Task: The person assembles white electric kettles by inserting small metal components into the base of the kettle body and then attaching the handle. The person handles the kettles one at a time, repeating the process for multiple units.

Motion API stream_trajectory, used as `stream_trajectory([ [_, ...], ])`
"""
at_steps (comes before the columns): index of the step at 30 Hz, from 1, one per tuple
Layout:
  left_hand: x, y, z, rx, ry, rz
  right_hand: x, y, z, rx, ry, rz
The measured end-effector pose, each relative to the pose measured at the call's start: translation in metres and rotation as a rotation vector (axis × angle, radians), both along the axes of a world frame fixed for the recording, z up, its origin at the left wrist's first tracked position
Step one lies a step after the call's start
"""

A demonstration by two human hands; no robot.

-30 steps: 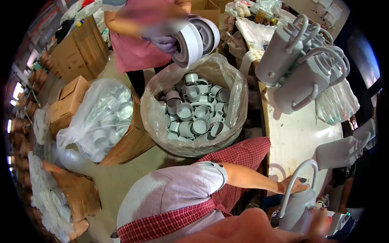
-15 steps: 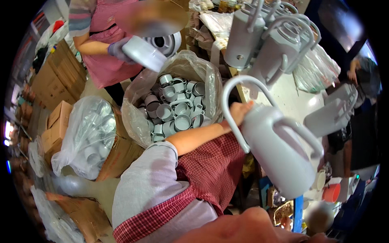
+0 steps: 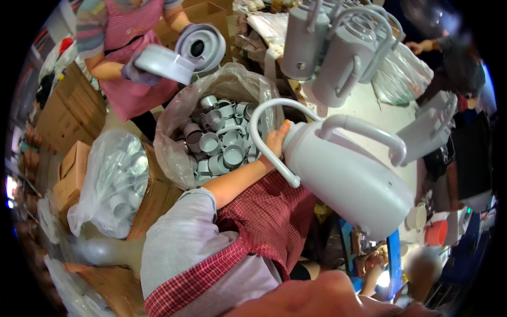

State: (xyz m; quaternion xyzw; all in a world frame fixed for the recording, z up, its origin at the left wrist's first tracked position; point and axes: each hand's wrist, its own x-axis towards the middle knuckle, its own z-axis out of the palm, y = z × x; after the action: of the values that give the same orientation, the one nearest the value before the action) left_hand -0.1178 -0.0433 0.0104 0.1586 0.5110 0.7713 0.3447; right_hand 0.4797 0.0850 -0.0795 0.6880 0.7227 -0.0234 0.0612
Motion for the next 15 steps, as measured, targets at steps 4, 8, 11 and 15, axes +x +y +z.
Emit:
stream_trajectory([
  [4,-0.011,0.005,-0.008,-0.002,0.007,0.054,0.006,-0.013,0.002,0.002,0.043,-0.057],
  [8,-0.034,-0.001,-0.027,-0.243,0.046,0.073,-0.036,-0.039,0.049,0.098,0.412,-0.198],
  [11,-0.021,-0.011,0.002,0.097,-0.356,0.028,-0.093,-0.068,0.110,0.224,0.828,-0.130],
  [15,-0.055,-0.011,-0.036,0.302,-0.254,-0.145,-0.151,-0.052,0.195,0.421,0.835,0.308],
])
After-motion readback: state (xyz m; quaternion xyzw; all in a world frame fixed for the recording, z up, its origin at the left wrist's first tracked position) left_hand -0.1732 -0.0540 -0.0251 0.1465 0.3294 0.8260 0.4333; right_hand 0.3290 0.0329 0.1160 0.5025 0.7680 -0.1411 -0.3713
